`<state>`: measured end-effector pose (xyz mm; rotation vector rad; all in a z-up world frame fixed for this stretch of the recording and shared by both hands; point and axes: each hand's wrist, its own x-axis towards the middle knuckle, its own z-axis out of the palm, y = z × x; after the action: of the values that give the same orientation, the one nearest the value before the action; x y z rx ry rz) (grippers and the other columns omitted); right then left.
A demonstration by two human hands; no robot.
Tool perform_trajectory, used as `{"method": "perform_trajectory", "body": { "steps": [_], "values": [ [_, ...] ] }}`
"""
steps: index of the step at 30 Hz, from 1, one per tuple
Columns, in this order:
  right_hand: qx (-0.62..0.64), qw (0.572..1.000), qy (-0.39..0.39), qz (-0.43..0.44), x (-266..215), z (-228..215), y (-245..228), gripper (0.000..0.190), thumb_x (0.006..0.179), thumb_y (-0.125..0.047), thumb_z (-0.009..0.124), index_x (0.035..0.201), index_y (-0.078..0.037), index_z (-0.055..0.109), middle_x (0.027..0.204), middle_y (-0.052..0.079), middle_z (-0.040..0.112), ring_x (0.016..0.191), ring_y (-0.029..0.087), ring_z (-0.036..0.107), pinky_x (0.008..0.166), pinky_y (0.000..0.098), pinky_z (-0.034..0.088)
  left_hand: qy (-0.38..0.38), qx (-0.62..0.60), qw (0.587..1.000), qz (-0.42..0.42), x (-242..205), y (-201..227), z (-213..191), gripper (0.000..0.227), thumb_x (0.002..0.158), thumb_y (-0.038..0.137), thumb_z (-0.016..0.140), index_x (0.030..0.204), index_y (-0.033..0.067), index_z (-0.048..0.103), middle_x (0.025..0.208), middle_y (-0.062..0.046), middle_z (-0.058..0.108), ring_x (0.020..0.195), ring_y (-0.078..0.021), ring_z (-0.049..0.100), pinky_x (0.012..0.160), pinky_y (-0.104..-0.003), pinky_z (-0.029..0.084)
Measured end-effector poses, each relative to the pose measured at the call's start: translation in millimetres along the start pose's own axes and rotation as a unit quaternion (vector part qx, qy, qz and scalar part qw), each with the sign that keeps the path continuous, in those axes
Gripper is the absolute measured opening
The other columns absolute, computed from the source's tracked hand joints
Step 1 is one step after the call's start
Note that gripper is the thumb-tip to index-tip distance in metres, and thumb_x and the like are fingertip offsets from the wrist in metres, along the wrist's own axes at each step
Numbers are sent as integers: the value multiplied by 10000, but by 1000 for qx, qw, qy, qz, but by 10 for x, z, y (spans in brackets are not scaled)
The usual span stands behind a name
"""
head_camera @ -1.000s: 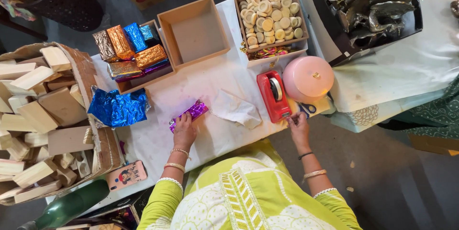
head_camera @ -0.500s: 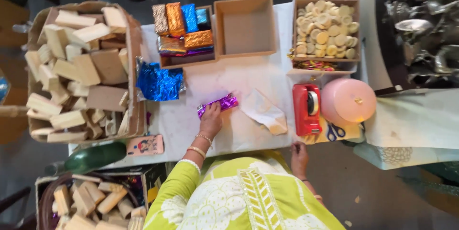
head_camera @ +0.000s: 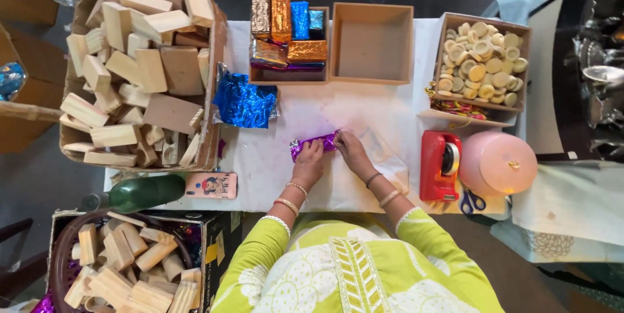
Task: Wrapping small rectangular blocks in colored foil and protective paper.
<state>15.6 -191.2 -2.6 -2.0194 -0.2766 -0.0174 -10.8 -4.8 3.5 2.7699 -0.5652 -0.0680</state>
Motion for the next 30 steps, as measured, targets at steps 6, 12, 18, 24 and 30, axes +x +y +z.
{"method": "perform_trajectory", "body": {
  "steps": [6, 12, 18, 24, 30],
  "values": [
    [-83, 994, -69, -14, 261, 266, 142, 93, 916, -45, 639, 975, -12, 575, 947, 167, 633, 929, 363, 582, 844, 435, 488, 22, -10, 1000, 4, -13, 5, 11, 623, 702, 30, 688, 1301, -101, 582, 1242, -184, 605, 1062, -340, 553, 978, -363, 493],
    [-119, 990, -79, 16, 309, 307, 151, 72, 930, -83, 611, 978, -33, 588, 974, 157, 638, 961, 367, 577, 869, 439, 488, 26, 6, 1000, 11, -13, -6, 31, 580, 756, 28, 674, 1314, -104, 591, 1225, -176, 602, 1076, -334, 553, 996, -362, 497],
    [-170, 982, -86, 13, 337, 349, 162, 71, 945, -101, 618, 986, -52, 587, 1003, 156, 627, 985, 371, 582, 878, 445, 491, 1, -9, 1000, 1, -7, 13, -24, 588, 745, 31, 676, 1313, -96, 595, 1238, -173, 598, 1093, -329, 553, 993, -361, 487],
    [-121, 988, -89, 35, 448, 287, 115, 323, 865, -59, 697, 1139, -27, 528, 1012, 179, 630, 944, 390, 613, 831, 462, 505, 11, 12, 1000, 18, -13, -15, 7, 598, 749, 39, 682, 1323, -98, 586, 1261, -176, 595, 1109, -329, 549, 1020, -357, 482],
    [-43, 987, -95, 120, 555, 209, 217, 353, 797, -39, 787, 1024, -53, 517, 865, 154, 598, 764, 300, 619, 681, 423, 529, -1, -7, 1000, 10, -11, -23, 6, 623, 723, 37, 683, 1320, -104, 572, 1260, -189, 589, 1102, -351, 540, 1002, -374, 476]
  ]
}}
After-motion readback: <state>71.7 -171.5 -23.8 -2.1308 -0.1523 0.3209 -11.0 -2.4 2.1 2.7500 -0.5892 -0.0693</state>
